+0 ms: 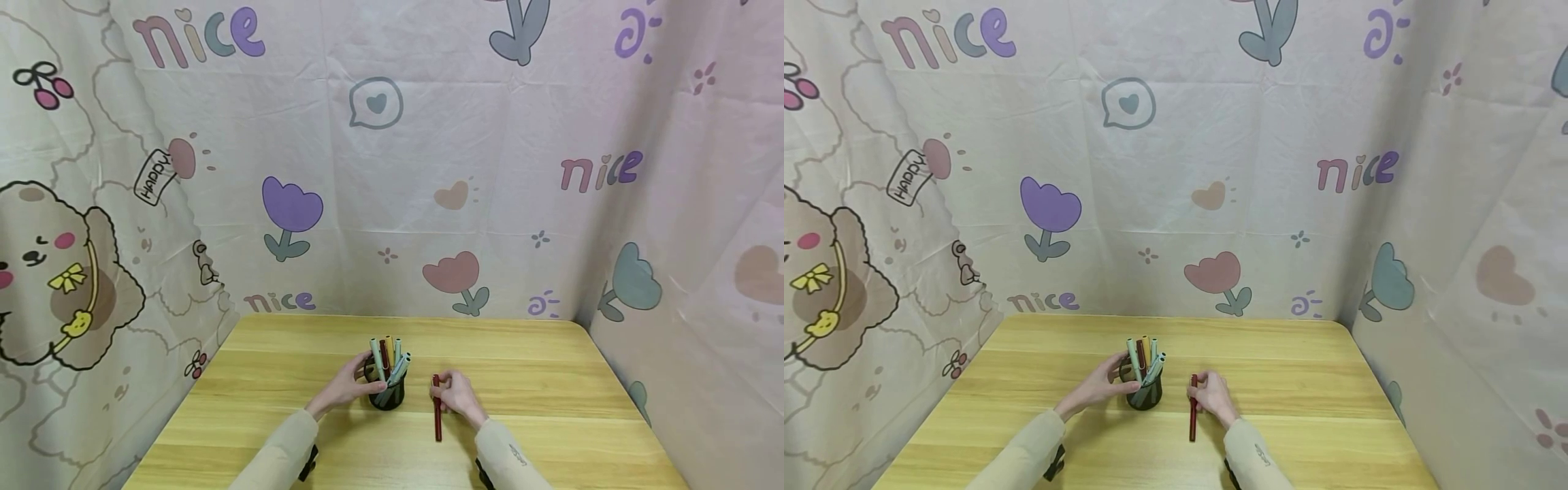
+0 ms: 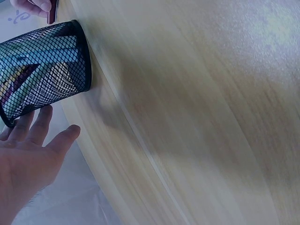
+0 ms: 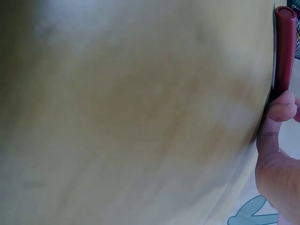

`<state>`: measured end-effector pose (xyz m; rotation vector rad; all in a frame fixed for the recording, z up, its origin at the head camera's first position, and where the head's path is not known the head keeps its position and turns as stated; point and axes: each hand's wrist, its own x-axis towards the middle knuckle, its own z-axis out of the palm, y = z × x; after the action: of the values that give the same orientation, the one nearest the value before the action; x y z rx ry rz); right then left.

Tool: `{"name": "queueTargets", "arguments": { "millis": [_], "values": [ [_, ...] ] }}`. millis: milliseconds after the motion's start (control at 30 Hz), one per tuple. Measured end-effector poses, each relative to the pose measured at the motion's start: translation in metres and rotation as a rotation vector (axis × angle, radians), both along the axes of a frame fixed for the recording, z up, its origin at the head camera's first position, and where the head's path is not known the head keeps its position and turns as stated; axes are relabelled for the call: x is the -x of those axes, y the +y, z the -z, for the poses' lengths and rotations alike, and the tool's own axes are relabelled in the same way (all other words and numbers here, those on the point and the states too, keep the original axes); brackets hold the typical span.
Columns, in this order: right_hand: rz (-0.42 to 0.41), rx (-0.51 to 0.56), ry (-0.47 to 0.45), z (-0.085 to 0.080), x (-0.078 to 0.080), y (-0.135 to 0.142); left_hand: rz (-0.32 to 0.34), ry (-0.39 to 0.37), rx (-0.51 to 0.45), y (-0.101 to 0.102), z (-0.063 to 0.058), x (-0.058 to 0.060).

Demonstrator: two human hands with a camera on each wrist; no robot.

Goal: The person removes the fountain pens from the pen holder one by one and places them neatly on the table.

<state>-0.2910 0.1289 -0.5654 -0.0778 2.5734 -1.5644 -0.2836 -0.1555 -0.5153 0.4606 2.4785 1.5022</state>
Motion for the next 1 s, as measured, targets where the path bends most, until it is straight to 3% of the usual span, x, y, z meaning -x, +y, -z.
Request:
{"name": "queueTargets", "arguments": {
  "millis": [533, 1000],
  "values": [
    [0.021, 0.090, 0.074, -0.003, -0.009, 0.004, -0.008, -0.006, -0.016, 0.001, 0.002, 0.000],
    [0.046, 0.205, 0.136, -0.017, -0.014, -0.004, 0.005, 0.002, -0.014, 0.000, 0.001, -0.002]
  ]
}}
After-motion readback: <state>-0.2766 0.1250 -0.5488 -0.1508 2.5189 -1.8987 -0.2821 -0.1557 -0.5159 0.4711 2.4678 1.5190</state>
